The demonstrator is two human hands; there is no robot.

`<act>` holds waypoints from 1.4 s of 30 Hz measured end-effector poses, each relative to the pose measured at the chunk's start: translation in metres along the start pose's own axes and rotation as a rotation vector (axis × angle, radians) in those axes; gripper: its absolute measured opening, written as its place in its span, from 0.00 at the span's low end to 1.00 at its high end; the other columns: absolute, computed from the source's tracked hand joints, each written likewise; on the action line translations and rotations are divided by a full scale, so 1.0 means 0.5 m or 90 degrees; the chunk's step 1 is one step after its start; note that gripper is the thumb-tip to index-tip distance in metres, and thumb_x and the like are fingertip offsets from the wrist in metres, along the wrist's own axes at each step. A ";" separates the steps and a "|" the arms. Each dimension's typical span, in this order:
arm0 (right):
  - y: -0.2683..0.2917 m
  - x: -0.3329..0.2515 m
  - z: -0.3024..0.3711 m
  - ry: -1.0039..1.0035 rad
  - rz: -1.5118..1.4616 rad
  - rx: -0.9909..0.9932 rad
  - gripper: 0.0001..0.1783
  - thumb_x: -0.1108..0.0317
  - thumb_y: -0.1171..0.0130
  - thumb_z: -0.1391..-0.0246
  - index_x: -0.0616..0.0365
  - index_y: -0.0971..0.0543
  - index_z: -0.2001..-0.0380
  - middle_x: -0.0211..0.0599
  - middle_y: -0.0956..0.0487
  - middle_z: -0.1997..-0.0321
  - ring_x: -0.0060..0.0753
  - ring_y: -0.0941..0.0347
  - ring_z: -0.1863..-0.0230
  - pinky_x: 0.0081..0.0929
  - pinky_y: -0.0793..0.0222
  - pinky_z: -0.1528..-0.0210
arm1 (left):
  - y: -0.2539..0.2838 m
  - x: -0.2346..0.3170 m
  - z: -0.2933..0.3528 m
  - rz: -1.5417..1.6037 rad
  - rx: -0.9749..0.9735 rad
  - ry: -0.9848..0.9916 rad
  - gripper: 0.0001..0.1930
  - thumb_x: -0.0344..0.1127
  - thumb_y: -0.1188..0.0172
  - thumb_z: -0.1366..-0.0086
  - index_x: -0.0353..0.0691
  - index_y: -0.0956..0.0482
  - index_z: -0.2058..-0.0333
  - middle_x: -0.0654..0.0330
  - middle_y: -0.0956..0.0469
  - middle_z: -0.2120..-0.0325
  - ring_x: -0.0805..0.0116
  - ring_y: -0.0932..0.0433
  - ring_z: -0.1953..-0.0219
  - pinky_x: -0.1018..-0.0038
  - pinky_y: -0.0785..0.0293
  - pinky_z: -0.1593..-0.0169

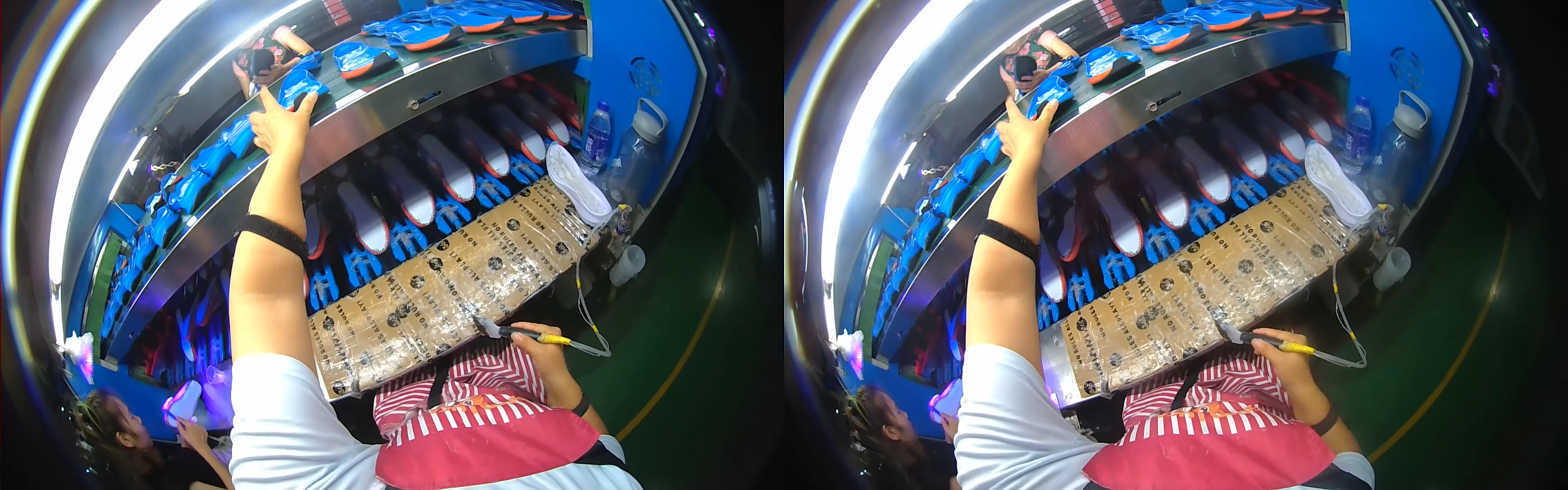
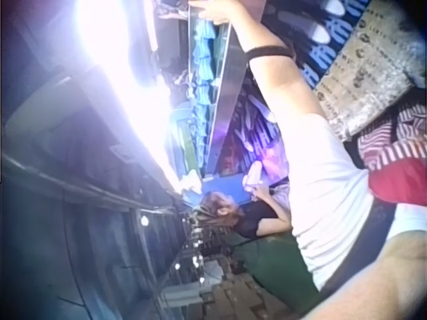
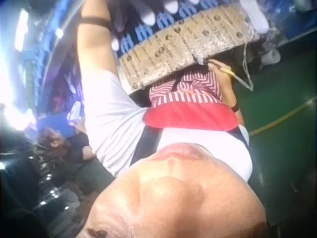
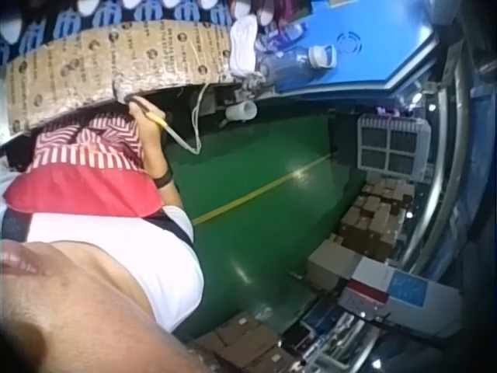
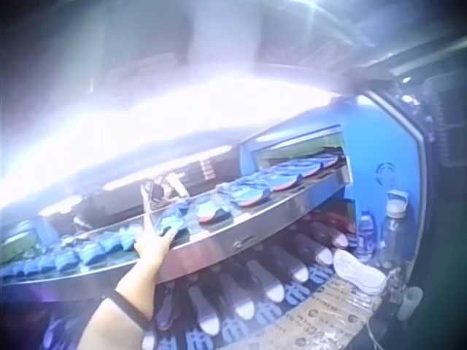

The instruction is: Applying adhesive or sealant to the edges of blue shoe soles using a brush and placing them on a conveyor.

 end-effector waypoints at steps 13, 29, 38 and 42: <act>-0.003 0.019 -0.008 -0.005 -0.008 -0.020 0.12 0.76 0.37 0.56 0.65 0.19 0.64 0.33 0.20 0.76 0.17 0.27 0.75 0.13 0.32 0.70 | 0.143 -0.211 -0.016 0.235 0.304 -0.315 0.17 0.47 0.44 0.40 0.35 0.22 0.70 0.49 0.23 0.66 0.55 0.27 0.56 0.63 0.34 0.49; -0.006 -0.019 0.010 -0.010 -0.056 -0.052 0.13 0.77 0.40 0.54 0.69 0.22 0.62 0.42 0.19 0.70 0.25 0.23 0.70 0.17 0.28 0.64 | 0.030 -0.116 0.381 1.564 -0.661 0.195 0.45 0.59 0.51 0.42 0.30 0.55 0.38 0.36 0.47 0.42 0.38 0.40 0.42 0.42 0.32 0.50; -0.039 -0.154 -0.014 0.139 -0.075 -0.118 0.12 0.76 0.40 0.55 0.70 0.22 0.64 0.42 0.20 0.70 0.25 0.23 0.71 0.17 0.28 0.65 | -0.031 -0.075 0.734 1.532 -0.886 0.554 0.40 0.60 0.51 0.42 0.36 0.46 0.40 0.42 0.36 0.47 0.46 0.31 0.48 0.50 0.30 0.49; -0.106 -0.252 -0.014 0.323 0.116 -0.139 0.11 0.75 0.40 0.55 0.66 0.21 0.65 0.35 0.21 0.75 0.18 0.26 0.74 0.15 0.32 0.71 | -0.025 -0.061 0.824 1.454 -0.925 0.601 0.40 0.63 0.53 0.41 0.37 0.45 0.40 0.45 0.34 0.48 0.46 0.30 0.49 0.54 0.29 0.49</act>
Point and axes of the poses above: each hand's wrist, its own z-axis away from the middle knuckle, its own y-axis out of the back of the hand, x = y × z, the point moved 6 cm from there along -z, towards the middle knuckle
